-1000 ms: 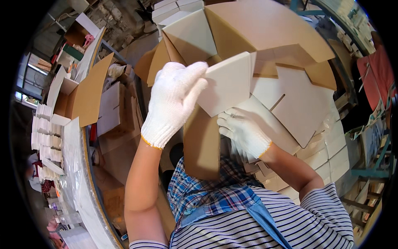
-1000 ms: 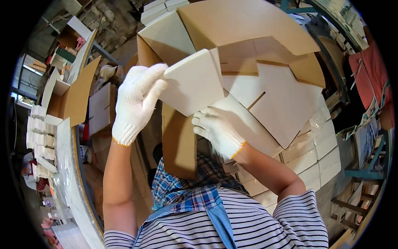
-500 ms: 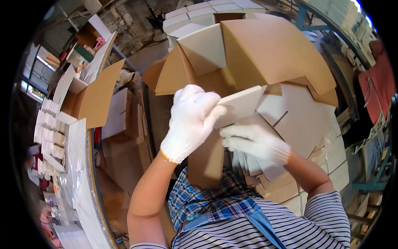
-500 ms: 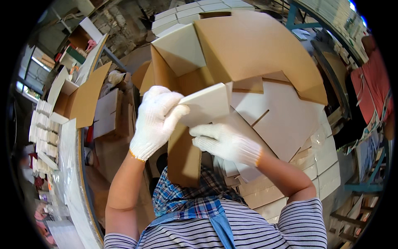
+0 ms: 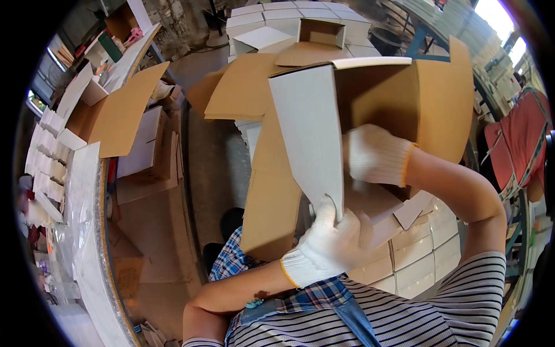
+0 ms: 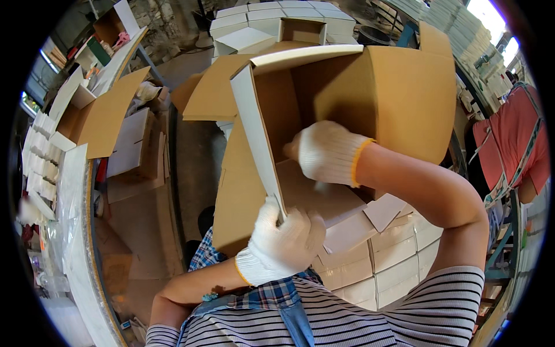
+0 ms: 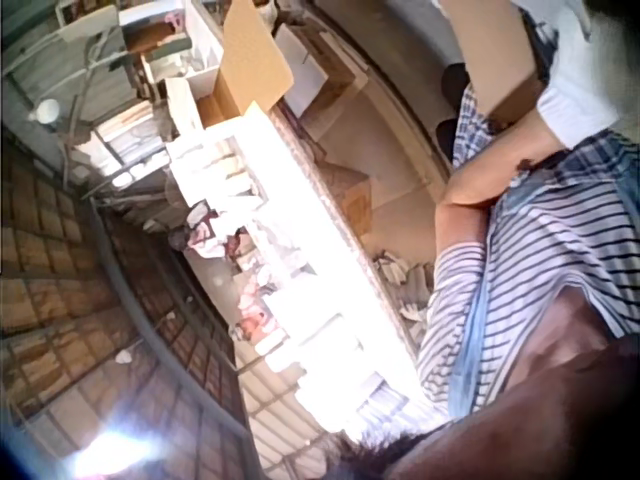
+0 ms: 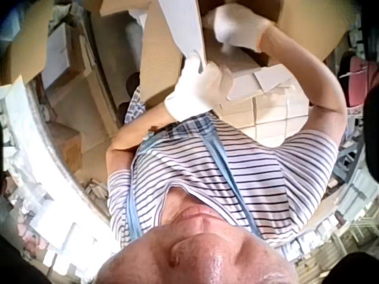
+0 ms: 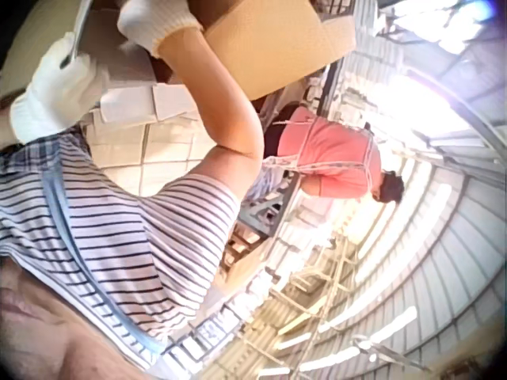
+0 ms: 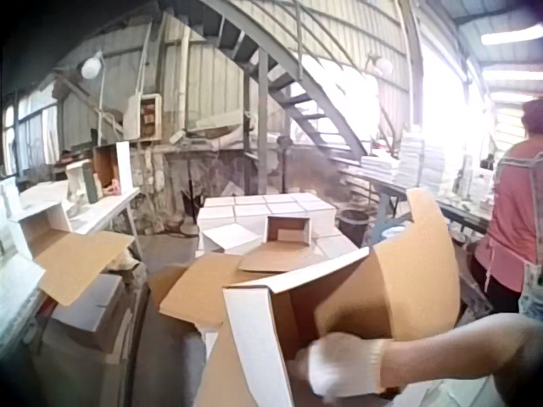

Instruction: The person assembles flat cardboard pieces into small white boxes by hand. They fold the flaps and tuck them into slots to form the box structure, then place the finished boxes into a stack on the table.

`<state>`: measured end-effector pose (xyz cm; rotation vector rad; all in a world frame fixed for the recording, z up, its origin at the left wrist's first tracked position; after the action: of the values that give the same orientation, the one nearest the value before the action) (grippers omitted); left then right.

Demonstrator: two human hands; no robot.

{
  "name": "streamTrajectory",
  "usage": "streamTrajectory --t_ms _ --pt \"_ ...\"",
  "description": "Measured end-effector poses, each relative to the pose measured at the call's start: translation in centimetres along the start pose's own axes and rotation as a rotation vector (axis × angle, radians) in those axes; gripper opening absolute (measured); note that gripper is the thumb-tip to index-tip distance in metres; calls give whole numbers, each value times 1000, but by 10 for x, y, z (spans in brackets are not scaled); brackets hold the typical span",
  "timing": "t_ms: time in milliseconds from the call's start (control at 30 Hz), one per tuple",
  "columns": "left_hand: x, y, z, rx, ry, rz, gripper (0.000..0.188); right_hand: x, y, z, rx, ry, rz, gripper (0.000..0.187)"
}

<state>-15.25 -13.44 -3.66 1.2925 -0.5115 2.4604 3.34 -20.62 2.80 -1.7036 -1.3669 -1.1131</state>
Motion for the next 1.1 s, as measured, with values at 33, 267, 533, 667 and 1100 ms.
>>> streamTrajectory --t_ms 33,267,533,667,1100 --pt "1 4 1 -3 -24 11 41 -5 -1 12 -37 -139 3 18" --pt "-3 10 8 -51 -6 49 41 -51 0 56 137 -211 117 19" --pt "-7 7 8 49 154 -28 37 -77 6 95 218 -302 25 22" --pt "8 -11 12 189 43 14 18 -58 1 100 160 -278 -19 23" --pt "36 -101 37 417 32 -335 67 102 -6 -24 29 902 197 32"
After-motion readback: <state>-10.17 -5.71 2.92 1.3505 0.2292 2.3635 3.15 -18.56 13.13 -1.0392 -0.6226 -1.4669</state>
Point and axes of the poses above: each hand's wrist, its own z-axis towards the middle knuckle, its own x-axis out of the back of the hand, y = z × x, the point moved 1 cm from there along z, towards the middle knuckle, and after that the axes turned 5 degrees about -y, right-handed, at the moved point
